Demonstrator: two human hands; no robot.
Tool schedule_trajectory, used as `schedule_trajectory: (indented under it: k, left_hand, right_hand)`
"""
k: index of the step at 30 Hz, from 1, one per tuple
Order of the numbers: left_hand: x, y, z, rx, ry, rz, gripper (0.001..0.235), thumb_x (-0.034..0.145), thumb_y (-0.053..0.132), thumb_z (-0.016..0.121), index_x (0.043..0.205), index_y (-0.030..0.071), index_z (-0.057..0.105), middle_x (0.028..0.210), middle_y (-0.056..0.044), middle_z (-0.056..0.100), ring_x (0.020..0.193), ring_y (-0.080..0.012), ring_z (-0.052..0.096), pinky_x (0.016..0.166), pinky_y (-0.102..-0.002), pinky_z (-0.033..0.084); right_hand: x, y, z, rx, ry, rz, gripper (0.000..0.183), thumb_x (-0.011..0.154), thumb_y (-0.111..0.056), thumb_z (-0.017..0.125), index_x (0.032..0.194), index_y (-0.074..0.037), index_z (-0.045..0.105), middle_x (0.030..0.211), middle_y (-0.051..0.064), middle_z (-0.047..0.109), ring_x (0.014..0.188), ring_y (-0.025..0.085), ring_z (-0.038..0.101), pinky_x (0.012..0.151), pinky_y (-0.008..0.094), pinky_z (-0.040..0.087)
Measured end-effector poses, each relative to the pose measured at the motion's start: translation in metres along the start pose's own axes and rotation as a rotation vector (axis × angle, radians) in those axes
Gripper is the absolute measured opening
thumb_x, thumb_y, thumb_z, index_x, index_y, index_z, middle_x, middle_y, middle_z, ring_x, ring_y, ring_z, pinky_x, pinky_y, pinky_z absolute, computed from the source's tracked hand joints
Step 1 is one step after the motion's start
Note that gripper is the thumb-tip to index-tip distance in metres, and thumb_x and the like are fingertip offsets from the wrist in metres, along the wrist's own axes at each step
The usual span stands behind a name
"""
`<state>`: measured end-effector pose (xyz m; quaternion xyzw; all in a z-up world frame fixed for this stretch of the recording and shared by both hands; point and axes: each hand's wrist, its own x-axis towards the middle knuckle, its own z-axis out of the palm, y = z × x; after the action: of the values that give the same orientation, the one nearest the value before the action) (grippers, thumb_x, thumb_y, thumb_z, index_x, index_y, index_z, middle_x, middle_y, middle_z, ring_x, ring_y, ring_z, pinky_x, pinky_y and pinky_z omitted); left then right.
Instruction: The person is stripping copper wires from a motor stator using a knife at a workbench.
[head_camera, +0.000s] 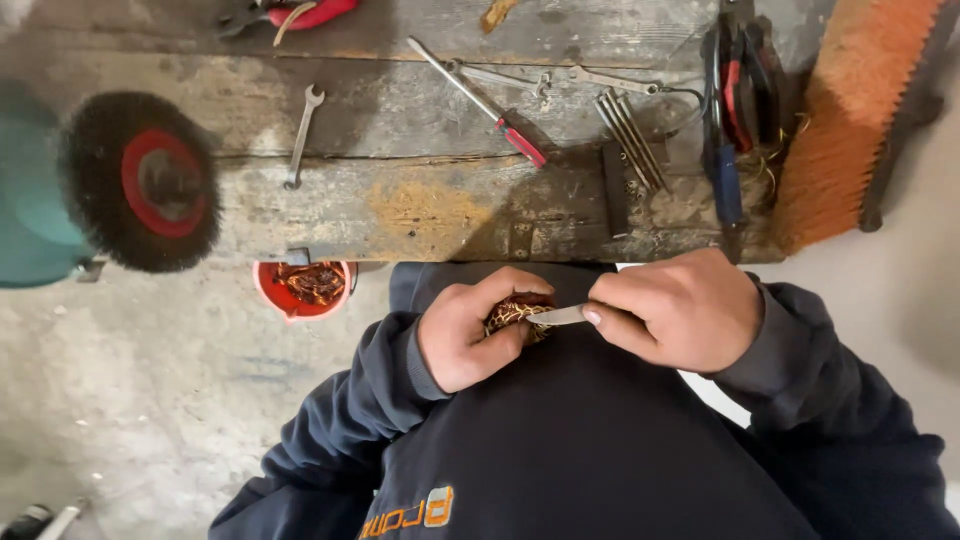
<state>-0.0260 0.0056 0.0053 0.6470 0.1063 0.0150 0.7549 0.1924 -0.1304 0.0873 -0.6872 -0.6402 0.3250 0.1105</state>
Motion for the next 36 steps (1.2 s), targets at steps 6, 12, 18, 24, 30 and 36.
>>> schedule_trajectory:
  k: [6, 12, 18, 24, 30, 36]
  left_hand:
    - [-0.001, -0.002, -0.006, -0.043, -0.006, -0.008, 0.039, 0.091, 0.001, 0.062, 0.13, 0.004, 0.058, 0.105, -0.011, 0.076, 0.095, -0.0206, 0.078, 0.086, -0.03, 0.06]
    - [0.002, 0.005, -0.006, -0.018, 0.015, -0.009, 0.036, 0.094, 0.004, 0.068, 0.129, 0.004, 0.06, 0.105, -0.011, 0.075, 0.095, -0.0207, 0.078, 0.084, -0.03, 0.059]
    - [0.002, 0.013, -0.004, 0.059, 0.071, -0.033, 0.036, 0.089, 0.001, 0.065, 0.125, 0.004, 0.059, 0.099, -0.01, 0.075, 0.09, -0.0231, 0.079, 0.078, -0.03, 0.06]
    - [0.004, 0.01, -0.005, 0.065, 0.015, -0.103, 0.035, 0.086, 0.003, 0.068, 0.121, 0.005, 0.062, 0.089, -0.009, 0.075, 0.083, -0.0224, 0.079, 0.073, -0.031, 0.059]
    - [0.008, 0.005, -0.005, -0.03, -0.007, -0.103, 0.032, 0.089, 0.004, 0.068, 0.12, 0.005, 0.061, 0.09, -0.009, 0.075, 0.082, -0.0194, 0.078, 0.072, -0.031, 0.058]
    - [0.007, 0.0, 0.0, -0.034, 0.031, -0.126, 0.022, 0.087, 0.004, 0.07, 0.106, 0.004, 0.058, 0.085, -0.008, 0.074, 0.078, -0.0186, 0.078, 0.067, -0.031, 0.057]
  right_hand:
    - [0.0, 0.0, -0.004, -0.024, 0.023, 0.03, 0.016, 0.086, -0.029, 0.071, 0.079, -0.015, 0.071, 0.061, 0.002, 0.066, 0.051, 0.028, 0.064, 0.043, 0.043, 0.045]
    - [0.004, -0.004, -0.006, -0.06, 0.028, 0.016, 0.016, 0.085, -0.029, 0.071, 0.079, -0.014, 0.07, 0.06, 0.003, 0.066, 0.05, 0.028, 0.064, 0.042, 0.043, 0.045]
    - [0.003, -0.015, -0.008, -0.169, 0.061, 0.005, 0.021, 0.087, -0.029, 0.072, 0.076, -0.013, 0.066, 0.058, 0.003, 0.061, 0.051, 0.027, 0.064, 0.045, 0.042, 0.046]
    - [-0.004, -0.002, 0.008, 0.003, 0.226, -0.006, 0.013, 0.089, -0.023, 0.075, 0.088, -0.013, 0.068, 0.069, 0.005, 0.063, 0.059, 0.027, 0.064, 0.052, 0.04, 0.047]
    - [-0.001, 0.001, 0.038, 0.145, 0.284, -0.067, 0.032, 0.089, -0.011, 0.073, 0.12, -0.007, 0.067, 0.081, 0.01, 0.065, 0.068, 0.031, 0.064, 0.06, 0.042, 0.049]
    - [0.0, 0.003, 0.034, 0.138, 0.26, -0.254, 0.053, 0.08, 0.002, 0.074, 0.131, -0.009, 0.066, 0.078, 0.006, 0.064, 0.066, 0.028, 0.063, 0.057, 0.041, 0.048]
